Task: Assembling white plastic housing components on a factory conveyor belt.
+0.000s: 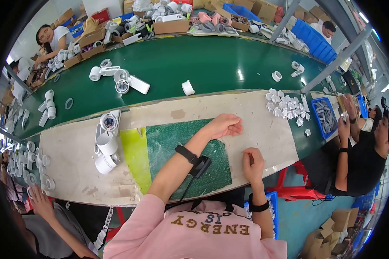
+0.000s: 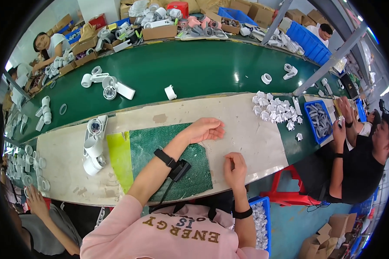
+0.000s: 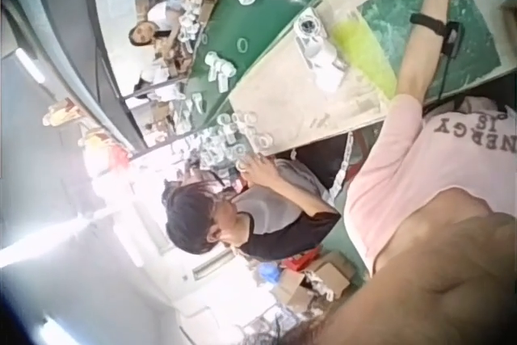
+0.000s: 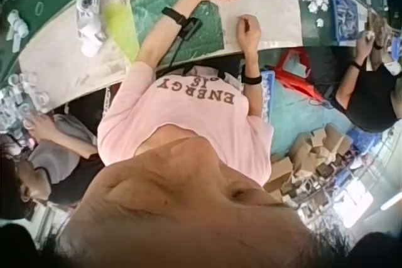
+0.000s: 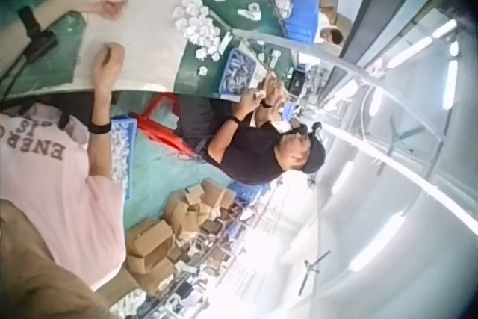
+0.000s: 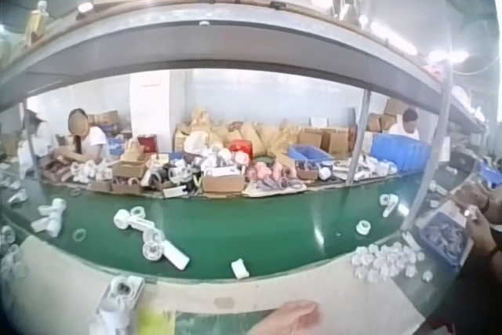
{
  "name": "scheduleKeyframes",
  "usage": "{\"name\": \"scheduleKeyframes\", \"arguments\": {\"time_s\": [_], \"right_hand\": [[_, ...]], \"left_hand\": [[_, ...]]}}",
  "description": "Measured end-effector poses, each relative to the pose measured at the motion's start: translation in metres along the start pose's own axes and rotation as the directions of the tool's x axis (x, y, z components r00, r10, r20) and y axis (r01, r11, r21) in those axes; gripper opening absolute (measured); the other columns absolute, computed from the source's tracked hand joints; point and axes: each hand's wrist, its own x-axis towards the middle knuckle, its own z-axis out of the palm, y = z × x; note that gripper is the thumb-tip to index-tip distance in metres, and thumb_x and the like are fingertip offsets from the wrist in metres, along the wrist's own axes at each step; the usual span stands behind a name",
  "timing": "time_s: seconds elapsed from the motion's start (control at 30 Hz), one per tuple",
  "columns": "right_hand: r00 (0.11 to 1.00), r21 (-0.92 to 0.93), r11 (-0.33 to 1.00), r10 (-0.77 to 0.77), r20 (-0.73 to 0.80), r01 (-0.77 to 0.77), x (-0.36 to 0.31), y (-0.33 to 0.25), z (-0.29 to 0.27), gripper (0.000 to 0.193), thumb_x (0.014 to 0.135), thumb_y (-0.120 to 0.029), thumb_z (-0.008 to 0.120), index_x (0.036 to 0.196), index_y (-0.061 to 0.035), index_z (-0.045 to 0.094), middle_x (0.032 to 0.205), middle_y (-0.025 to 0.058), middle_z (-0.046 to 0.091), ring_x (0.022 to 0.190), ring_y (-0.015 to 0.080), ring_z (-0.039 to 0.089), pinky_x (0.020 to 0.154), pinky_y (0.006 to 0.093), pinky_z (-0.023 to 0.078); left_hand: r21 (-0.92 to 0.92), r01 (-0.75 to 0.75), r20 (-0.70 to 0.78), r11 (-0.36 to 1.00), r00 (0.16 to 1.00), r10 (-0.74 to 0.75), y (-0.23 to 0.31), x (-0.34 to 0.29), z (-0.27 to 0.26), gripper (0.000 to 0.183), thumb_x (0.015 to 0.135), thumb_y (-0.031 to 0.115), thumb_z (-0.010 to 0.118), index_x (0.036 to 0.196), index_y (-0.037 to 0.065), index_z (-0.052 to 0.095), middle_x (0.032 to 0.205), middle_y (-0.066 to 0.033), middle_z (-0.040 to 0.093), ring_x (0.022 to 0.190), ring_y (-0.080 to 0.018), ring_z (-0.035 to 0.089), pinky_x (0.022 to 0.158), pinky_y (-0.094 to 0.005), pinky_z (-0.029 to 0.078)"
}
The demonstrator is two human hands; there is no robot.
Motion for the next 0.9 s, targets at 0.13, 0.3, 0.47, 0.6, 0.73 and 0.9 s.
{"name": "scheduleKeyframes", "arguments": {"time_s": [0.13,0.3,0.47,0.6,0.73,0.9], "right_hand": [[0.997,0.003,0.998,0.063,-0.038,-0.063,-0.002,0.001,0.003,0.007,0.077,0.005,0.055,0.082,0.0,0.058,0.072,0.0091,0.056,0.06,0.0167,0.053,0.054,0.0269,0.042],[0.977,-0.005,0.977,0.212,-0.034,-0.212,0.007,0.009,0.002,0.004,0.08,-0.002,0.057,0.083,-0.0013,0.06,0.067,0.0052,0.057,0.056,0.0087,0.05,0.049,0.0234,0.038],[0.808,0.49,0.654,0.543,0.228,-0.577,0.042,0.015,-0.016,0.01,0.083,-0.012,0.057,0.087,-0.0026,0.06,0.071,0.0035,0.058,0.059,0.0087,0.049,0.052,0.0225,0.038],[0.785,0.927,-0.031,0.523,0.333,-0.373,0.072,0.041,-0.043,0.01,0.085,-0.01,0.054,0.092,-0.0026,0.056,0.073,0.0024,0.055,0.062,0.0099,0.046,0.054,0.0227,0.037],[0.874,0.915,-0.367,0.371,0.313,-0.171,0.093,0.027,-0.068,0.012,0.085,-0.004,0.048,0.095,0.0002,0.052,0.07,0.0019,0.048,0.061,0.0114,0.041,0.054,0.0231,0.035],[0.976,0.811,-0.578,0.113,0.188,-0.089,0.116,-0.025,-0.081,0.013,0.083,-0.002,0.046,0.094,0.0039,0.051,0.068,0.0022,0.044,0.059,0.0114,0.039,0.051,0.023,0.033]], "left_hand": [[0.042,-0.052,-0.022,0.998,0.998,0.053,-0.005,0.0,0.006,0.026,0.093,0.023,0.051,0.106,0.0,0.053,0.093,-0.0107,0.062,0.082,-0.0178,0.063,0.069,-0.0277,0.052],[0.338,-0.199,-0.048,0.92,0.972,0.228,-0.013,0.003,0.014,0.024,0.092,0.02,0.053,0.105,0.001,0.054,0.088,-0.0082,0.062,0.074,-0.0145,0.062,0.062,-0.0258,0.05],[0.573,-0.372,0.008,0.73,0.894,0.448,-0.015,0.001,0.01,0.018,0.088,0.014,0.053,0.1,0.001,0.057,0.08,-0.0049,0.062,0.07,-0.0108,0.061,0.06,-0.0235,0.047],[0.786,-0.374,0.025,0.491,0.814,0.58,-0.011,-0.002,0.01,0.014,0.085,0.012,0.056,0.093,0.0,0.06,0.071,-0.002,0.061,0.065,-0.0082,0.057,0.061,-0.0229,0.046],[0.798,-0.325,-0.014,0.509,0.832,0.554,-0.011,0.001,0.009,0.014,0.084,0.011,0.057,0.092,0.0,0.06,0.07,-0.0015,0.061,0.062,-0.0073,0.053,0.06,-0.0225,0.045],[0.789,-0.327,-0.041,0.52,0.816,0.576,-0.015,0.002,0.005,0.014,0.082,0.01,0.058,0.091,-0.001,0.06,0.071,-0.0015,0.06,0.063,-0.0067,0.053,0.06,-0.0221,0.045]]}}
